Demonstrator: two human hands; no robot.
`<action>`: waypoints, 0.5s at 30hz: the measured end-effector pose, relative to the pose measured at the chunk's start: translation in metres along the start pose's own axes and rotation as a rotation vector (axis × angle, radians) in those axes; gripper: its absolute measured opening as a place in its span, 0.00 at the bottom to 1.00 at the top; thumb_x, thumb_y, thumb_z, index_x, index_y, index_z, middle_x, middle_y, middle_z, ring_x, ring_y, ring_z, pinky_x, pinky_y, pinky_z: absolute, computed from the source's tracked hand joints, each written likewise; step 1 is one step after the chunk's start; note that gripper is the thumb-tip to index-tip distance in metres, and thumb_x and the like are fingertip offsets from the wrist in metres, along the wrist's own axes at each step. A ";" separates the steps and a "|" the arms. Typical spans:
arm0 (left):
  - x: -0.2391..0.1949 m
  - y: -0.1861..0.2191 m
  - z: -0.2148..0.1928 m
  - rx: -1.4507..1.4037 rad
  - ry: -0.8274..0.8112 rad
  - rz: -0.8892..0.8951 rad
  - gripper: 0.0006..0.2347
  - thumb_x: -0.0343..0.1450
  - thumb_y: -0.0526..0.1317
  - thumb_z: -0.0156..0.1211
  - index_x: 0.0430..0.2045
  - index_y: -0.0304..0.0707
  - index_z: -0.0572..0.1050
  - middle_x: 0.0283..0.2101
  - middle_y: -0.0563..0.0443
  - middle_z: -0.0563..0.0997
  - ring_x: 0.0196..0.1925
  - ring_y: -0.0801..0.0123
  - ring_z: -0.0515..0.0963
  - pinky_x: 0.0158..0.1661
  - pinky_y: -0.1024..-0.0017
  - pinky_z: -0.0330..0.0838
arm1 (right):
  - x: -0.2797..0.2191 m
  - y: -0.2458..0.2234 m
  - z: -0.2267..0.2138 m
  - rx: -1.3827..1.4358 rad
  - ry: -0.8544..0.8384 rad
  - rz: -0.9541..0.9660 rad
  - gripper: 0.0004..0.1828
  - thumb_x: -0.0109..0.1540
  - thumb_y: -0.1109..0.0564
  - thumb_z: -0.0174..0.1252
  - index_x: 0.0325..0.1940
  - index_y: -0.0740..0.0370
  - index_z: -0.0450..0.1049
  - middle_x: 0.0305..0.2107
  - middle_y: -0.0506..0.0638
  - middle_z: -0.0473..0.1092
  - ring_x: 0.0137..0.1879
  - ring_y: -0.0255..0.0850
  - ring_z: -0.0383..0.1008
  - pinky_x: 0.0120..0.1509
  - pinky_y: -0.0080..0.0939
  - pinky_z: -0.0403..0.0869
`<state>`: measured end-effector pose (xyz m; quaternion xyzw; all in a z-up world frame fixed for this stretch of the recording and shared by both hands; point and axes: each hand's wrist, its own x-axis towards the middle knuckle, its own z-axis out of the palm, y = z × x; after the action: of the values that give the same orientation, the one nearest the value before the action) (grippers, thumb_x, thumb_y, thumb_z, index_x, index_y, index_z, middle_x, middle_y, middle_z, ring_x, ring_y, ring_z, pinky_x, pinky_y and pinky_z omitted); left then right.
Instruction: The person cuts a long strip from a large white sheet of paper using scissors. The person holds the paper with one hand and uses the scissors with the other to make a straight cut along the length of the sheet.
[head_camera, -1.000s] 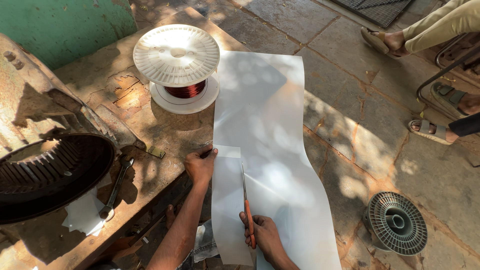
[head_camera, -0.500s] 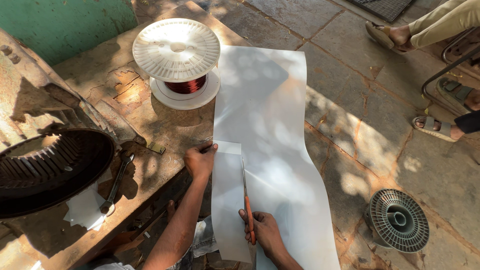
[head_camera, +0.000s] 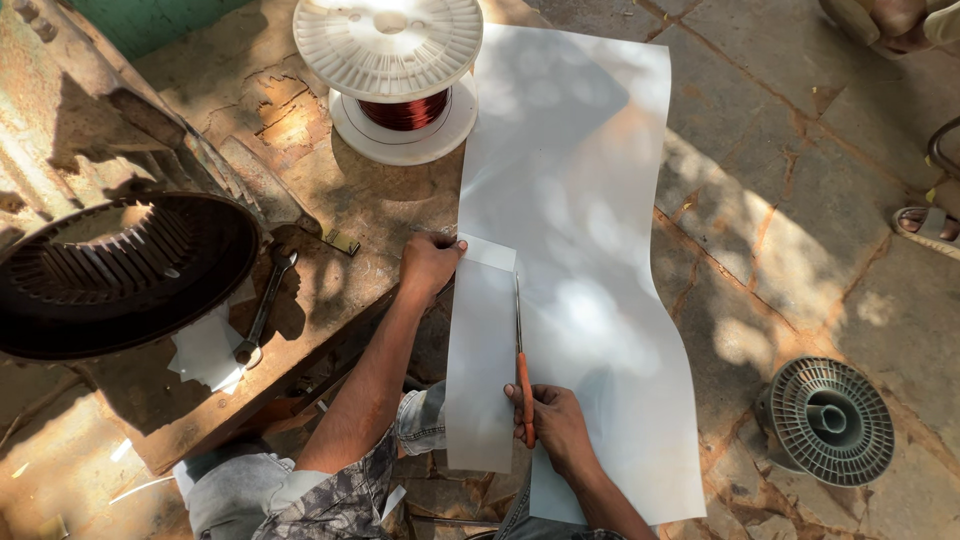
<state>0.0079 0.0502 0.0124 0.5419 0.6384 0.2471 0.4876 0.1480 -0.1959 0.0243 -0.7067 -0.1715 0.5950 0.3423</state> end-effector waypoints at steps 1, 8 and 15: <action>0.001 -0.004 0.002 -0.081 0.004 -0.019 0.08 0.67 0.36 0.70 0.33 0.27 0.84 0.32 0.42 0.86 0.30 0.67 0.84 0.33 0.70 0.76 | -0.001 0.001 0.000 0.010 -0.007 -0.003 0.21 0.59 0.47 0.67 0.34 0.72 0.76 0.16 0.51 0.69 0.18 0.37 0.70 0.22 0.35 0.69; -0.002 -0.013 0.021 -0.359 0.084 -0.133 0.07 0.66 0.34 0.70 0.29 0.26 0.84 0.29 0.43 0.86 0.27 0.68 0.82 0.29 0.69 0.75 | -0.007 -0.001 0.002 0.060 -0.003 0.006 0.21 0.59 0.45 0.66 0.32 0.69 0.77 0.16 0.50 0.68 0.19 0.37 0.69 0.24 0.34 0.68; -0.004 -0.008 0.019 -0.346 0.099 -0.177 0.08 0.66 0.35 0.70 0.28 0.24 0.83 0.29 0.41 0.86 0.27 0.66 0.83 0.29 0.68 0.76 | -0.010 0.000 0.002 0.055 -0.033 0.039 0.27 0.59 0.34 0.62 0.27 0.61 0.72 0.16 0.47 0.66 0.20 0.36 0.68 0.26 0.34 0.67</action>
<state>0.0204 0.0400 -0.0007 0.3790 0.6547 0.3356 0.5613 0.1437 -0.2016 0.0319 -0.6904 -0.1468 0.6175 0.3471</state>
